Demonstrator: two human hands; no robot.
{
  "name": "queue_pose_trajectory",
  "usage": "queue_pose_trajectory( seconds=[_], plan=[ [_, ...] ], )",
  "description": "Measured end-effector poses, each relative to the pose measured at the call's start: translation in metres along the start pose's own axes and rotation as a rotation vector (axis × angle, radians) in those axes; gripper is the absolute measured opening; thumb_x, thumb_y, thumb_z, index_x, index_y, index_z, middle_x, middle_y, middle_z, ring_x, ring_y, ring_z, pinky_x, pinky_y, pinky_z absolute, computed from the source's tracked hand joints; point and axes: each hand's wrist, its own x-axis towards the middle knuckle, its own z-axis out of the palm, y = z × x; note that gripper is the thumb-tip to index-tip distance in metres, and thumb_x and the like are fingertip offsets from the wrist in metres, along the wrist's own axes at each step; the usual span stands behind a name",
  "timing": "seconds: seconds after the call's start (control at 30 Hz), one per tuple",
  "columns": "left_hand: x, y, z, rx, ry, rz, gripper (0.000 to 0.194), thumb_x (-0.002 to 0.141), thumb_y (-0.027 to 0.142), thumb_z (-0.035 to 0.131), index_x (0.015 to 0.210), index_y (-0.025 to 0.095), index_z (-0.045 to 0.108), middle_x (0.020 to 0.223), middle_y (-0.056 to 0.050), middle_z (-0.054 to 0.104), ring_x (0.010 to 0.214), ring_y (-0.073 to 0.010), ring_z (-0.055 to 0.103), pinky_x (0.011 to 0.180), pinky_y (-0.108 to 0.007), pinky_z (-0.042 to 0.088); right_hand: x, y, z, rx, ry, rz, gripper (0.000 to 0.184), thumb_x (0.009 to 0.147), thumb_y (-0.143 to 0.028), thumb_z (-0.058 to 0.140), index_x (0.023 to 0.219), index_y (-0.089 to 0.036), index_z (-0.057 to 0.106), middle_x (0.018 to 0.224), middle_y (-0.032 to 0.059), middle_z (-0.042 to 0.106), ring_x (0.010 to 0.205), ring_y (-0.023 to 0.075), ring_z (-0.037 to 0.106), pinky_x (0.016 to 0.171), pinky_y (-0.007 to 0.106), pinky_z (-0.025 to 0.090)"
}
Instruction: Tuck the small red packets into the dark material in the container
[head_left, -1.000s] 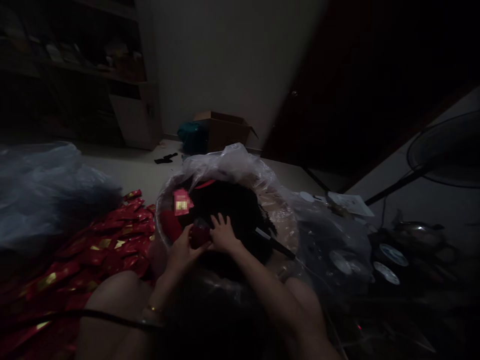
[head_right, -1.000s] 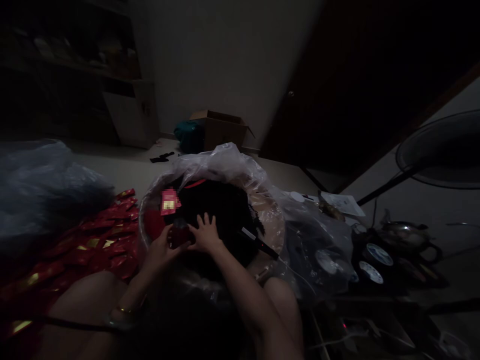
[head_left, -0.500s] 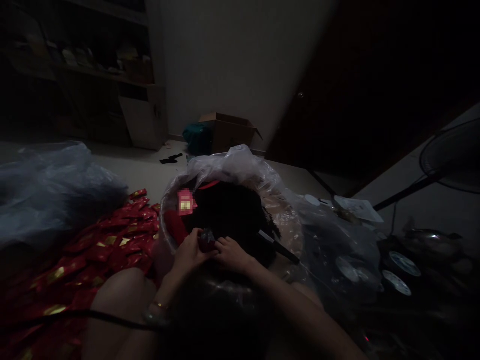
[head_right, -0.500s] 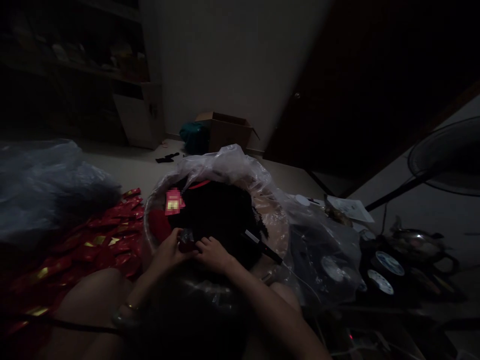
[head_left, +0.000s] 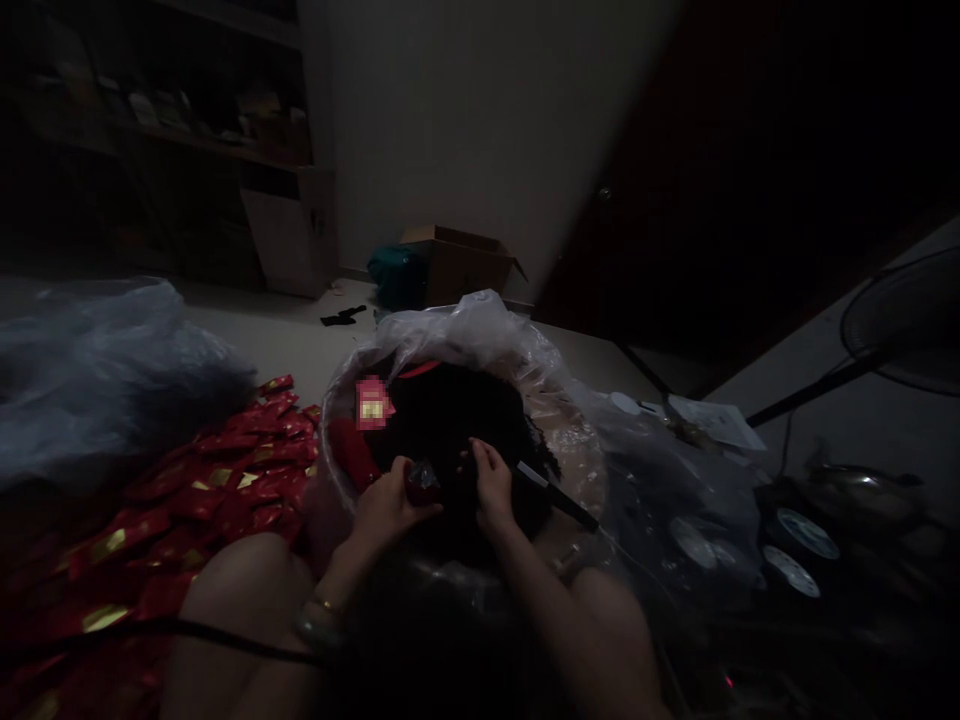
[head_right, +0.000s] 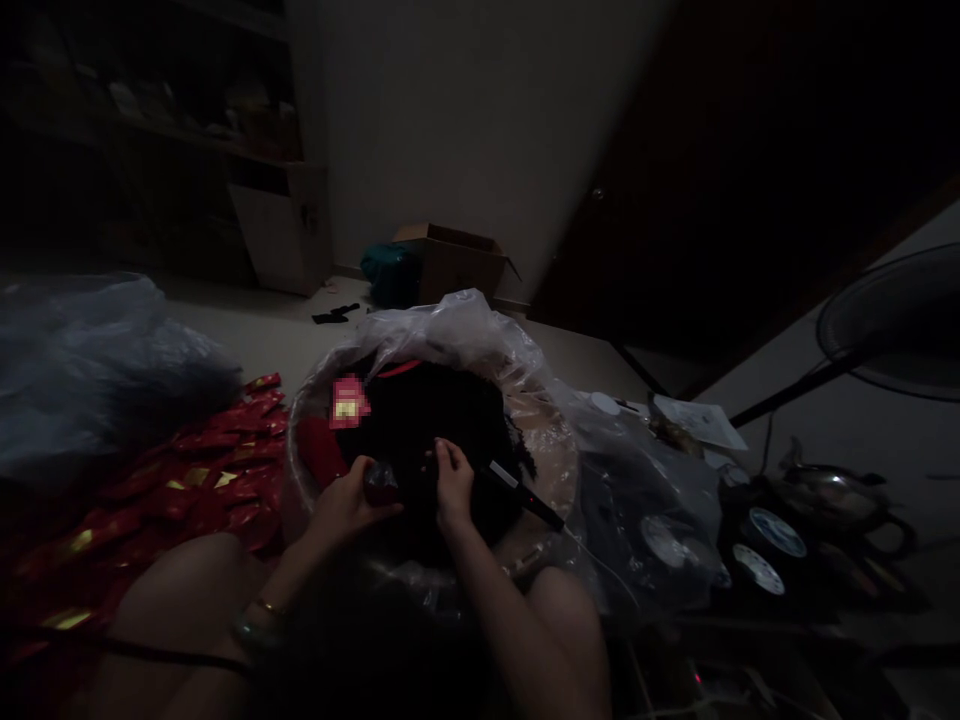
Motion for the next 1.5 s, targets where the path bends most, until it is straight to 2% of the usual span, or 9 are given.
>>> queue_pose_trajectory(
  seconds=[0.1,0.2,0.5,0.93,1.1,1.23,1.3,1.4,1.5],
  plan=[
    [0.001,0.005,0.001,0.037,-0.011,-0.005,0.056,0.068,0.049,0.071,0.109,0.021,0.044,0.097,-0.009,0.070,0.092,-0.0302,0.068,0.067,-0.030,0.044,-0.001,-0.008,0.003,0.421,0.043,0.385,0.023,0.088,-0.038,0.046,0.089,-0.021,0.062,0.073,-0.0002,0.068,0.057,0.0131,0.061,0.053,0.025,0.047],
    [0.002,0.011,0.002,0.076,-0.031,-0.011,0.056,0.069,0.047,0.071,0.111,0.021,0.044,0.098,-0.010,0.070,0.092,-0.0302,0.068,0.068,-0.030,0.045,-0.003,-0.018,-0.001,0.663,-0.014,0.517,0.036,0.093,-0.034,0.031,0.083,-0.020,0.062,0.074,0.0024,0.070,0.067,0.0150,0.067,0.065,0.031,0.053],
    [0.003,0.029,0.004,0.170,-0.078,-0.038,0.055,0.071,0.045,0.071,0.113,0.021,0.045,0.097,-0.012,0.071,0.093,-0.0312,0.068,0.072,-0.033,0.046,-0.015,-0.038,0.003,0.724,-0.045,0.279,0.041,0.092,-0.042,0.031,0.090,-0.022,0.067,0.087,0.0027,0.073,0.086,0.0179,0.069,0.090,0.042,0.050],
    [0.003,0.033,0.004,0.168,-0.087,-0.055,0.040,0.080,0.037,0.060,0.112,0.020,0.045,0.093,-0.012,0.072,0.091,-0.0329,0.068,0.071,-0.034,0.046,-0.035,-0.047,0.018,0.314,-0.309,-0.051,0.057,0.077,-0.071,0.048,0.098,-0.024,0.071,0.109,0.0039,0.069,0.114,0.0227,0.056,0.108,0.040,0.033],
    [0.002,0.030,0.005,0.091,-0.065,-0.061,0.054,0.073,0.039,0.069,0.115,0.019,0.042,0.099,-0.012,0.070,0.093,-0.0316,0.068,0.074,-0.034,0.047,-0.043,-0.049,0.005,-0.121,-0.288,-0.285,0.036,0.083,-0.053,0.055,0.101,-0.025,0.070,0.110,0.0052,0.067,0.109,0.0248,0.056,0.103,0.044,0.035],
    [0.005,0.020,0.017,-0.038,0.030,0.019,0.044,0.080,0.019,0.055,0.122,0.016,0.042,0.118,-0.017,0.061,0.105,-0.0272,0.064,0.085,-0.037,0.048,-0.053,-0.036,0.002,-0.601,-0.392,-0.454,0.022,0.074,-0.033,0.068,0.095,-0.028,0.071,0.104,0.0067,0.068,0.113,0.0312,0.047,0.106,0.052,0.026],
    [0.008,0.012,0.024,-0.116,0.084,0.103,0.057,0.074,0.011,0.056,0.129,0.014,0.039,0.129,-0.019,0.054,0.118,-0.0259,0.056,0.096,-0.039,0.044,-0.050,-0.028,0.001,-0.741,-0.418,-0.466,0.018,0.072,-0.028,0.070,0.090,-0.028,0.071,0.104,0.0073,0.068,0.117,0.0334,0.043,0.106,0.055,0.022],
    [0.013,0.002,0.030,-0.268,0.038,0.169,0.081,0.061,0.016,0.070,0.135,0.011,0.037,0.132,-0.019,0.052,0.122,-0.0278,0.052,0.102,-0.040,0.041,-0.032,-0.023,-0.004,-0.774,-0.429,-0.415,0.006,0.076,-0.026,0.066,0.072,-0.026,0.070,0.091,0.0062,0.070,0.109,0.0310,0.048,0.103,0.053,0.027],
    [0.016,-0.005,0.027,-0.438,-0.110,0.162,0.073,0.058,0.020,0.071,0.128,0.015,0.050,0.123,-0.012,0.062,0.110,-0.0258,0.060,0.095,-0.036,0.047,-0.012,-0.032,-0.017,-0.656,-0.442,-0.375,0.012,0.078,-0.030,0.063,0.072,-0.025,0.071,0.085,0.0047,0.070,0.096,0.0252,0.055,0.093,0.043,0.038]
  ],
)
